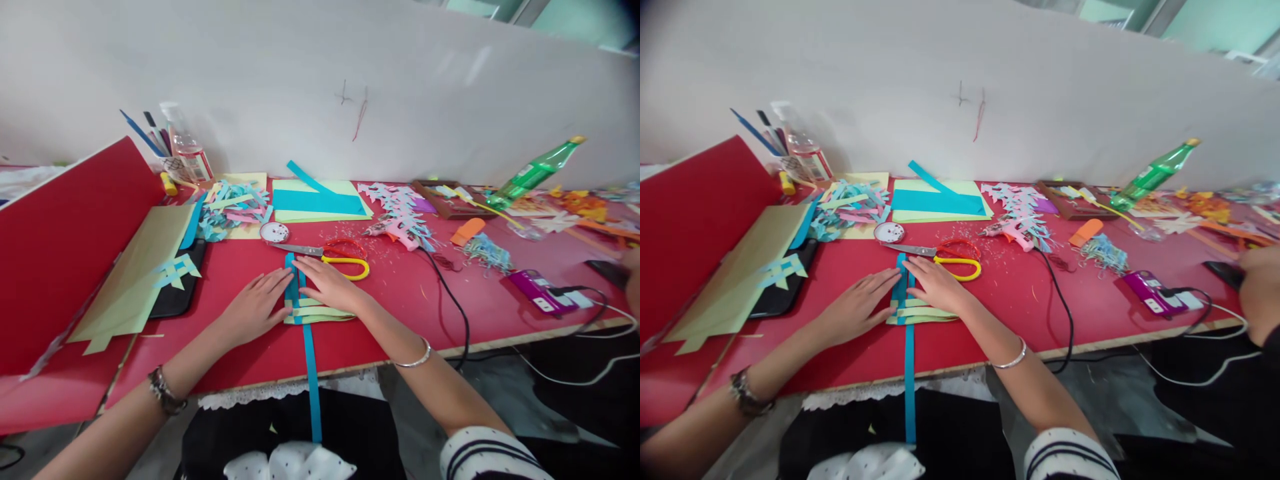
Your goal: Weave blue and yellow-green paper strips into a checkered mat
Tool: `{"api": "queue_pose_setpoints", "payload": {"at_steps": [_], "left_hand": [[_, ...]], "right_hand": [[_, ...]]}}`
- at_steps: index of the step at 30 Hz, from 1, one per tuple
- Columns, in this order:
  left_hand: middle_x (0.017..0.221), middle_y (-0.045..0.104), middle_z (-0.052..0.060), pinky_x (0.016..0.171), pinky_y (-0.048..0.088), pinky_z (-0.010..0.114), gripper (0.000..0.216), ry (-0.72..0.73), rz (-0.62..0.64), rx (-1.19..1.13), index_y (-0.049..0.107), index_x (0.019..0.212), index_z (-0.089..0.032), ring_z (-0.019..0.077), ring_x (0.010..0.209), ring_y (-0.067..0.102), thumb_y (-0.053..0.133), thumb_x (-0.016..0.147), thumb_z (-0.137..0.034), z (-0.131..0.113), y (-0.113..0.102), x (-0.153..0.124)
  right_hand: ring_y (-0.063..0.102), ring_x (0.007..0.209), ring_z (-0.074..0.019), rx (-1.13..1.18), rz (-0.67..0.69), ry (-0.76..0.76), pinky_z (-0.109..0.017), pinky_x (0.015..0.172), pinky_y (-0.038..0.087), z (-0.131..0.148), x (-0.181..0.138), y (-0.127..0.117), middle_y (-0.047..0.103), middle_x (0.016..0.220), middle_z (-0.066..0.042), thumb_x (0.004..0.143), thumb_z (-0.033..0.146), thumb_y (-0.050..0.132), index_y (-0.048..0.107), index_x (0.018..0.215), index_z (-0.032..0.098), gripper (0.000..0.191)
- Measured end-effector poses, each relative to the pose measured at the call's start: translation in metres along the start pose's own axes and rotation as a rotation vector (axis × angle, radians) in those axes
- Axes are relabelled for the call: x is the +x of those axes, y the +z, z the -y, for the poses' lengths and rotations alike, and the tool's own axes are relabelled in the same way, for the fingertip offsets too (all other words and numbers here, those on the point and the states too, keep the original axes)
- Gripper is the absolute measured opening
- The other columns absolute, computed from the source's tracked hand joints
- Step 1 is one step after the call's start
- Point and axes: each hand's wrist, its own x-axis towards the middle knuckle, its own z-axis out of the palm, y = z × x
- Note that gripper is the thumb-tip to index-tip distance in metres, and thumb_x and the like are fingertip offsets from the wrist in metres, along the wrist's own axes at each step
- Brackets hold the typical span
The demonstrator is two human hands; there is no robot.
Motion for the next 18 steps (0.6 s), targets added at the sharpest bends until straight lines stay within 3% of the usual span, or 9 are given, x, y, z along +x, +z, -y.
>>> {"api": "queue_pose_setpoints", "payload": {"at_steps": [7, 11, 18], "left_hand": [[0.142, 0.022, 0.005, 0.105, 0.017, 0.041, 0.064, -0.013, 0.079, 0.065, 0.02, 0.135, -0.017, 0.0201, 0.13, 0.019, 0.022, 0.084, -0.056, 0.003, 0.008, 0.007], [0.142, 0.022, 0.004, 0.105, 0.018, 0.039, 0.064, -0.03, 0.056, 0.061, 0.022, 0.135, -0.017, 0.019, 0.13, 0.02, 0.022, 0.084, -0.056, 0.003, 0.01, 0.007], [0.14, 0.028, 0.007, 0.105, 0.02, 0.039, 0.062, -0.057, 0.021, 0.047, 0.026, 0.133, -0.017, 0.0206, 0.127, 0.027, 0.026, 0.084, -0.054, 0.002, 0.012, 0.009]], "right_hand": [[0.034, 0.122, -0.0173, 0.164, -0.12, -0.004, -0.034, 0.1, 0.032, -0.004, -0.001, -0.005, 0.039, 0.131, -0.01, 0.086, 0.027, 0.038, 0.038, 0.127, 0.016, 0.042], [0.041, 0.118, -0.0165, 0.164, -0.055, -0.025, -0.034, 0.099, 0.034, -0.006, 0.0, -0.007, 0.047, 0.126, -0.008, 0.087, 0.023, 0.035, 0.047, 0.121, 0.016, 0.037], [0.04, 0.119, -0.017, 0.136, -0.037, -0.021, -0.035, 0.1, 0.033, -0.007, 0.001, -0.005, 0.046, 0.127, -0.008, 0.086, 0.02, 0.035, 0.049, 0.12, 0.016, 0.037]]}}
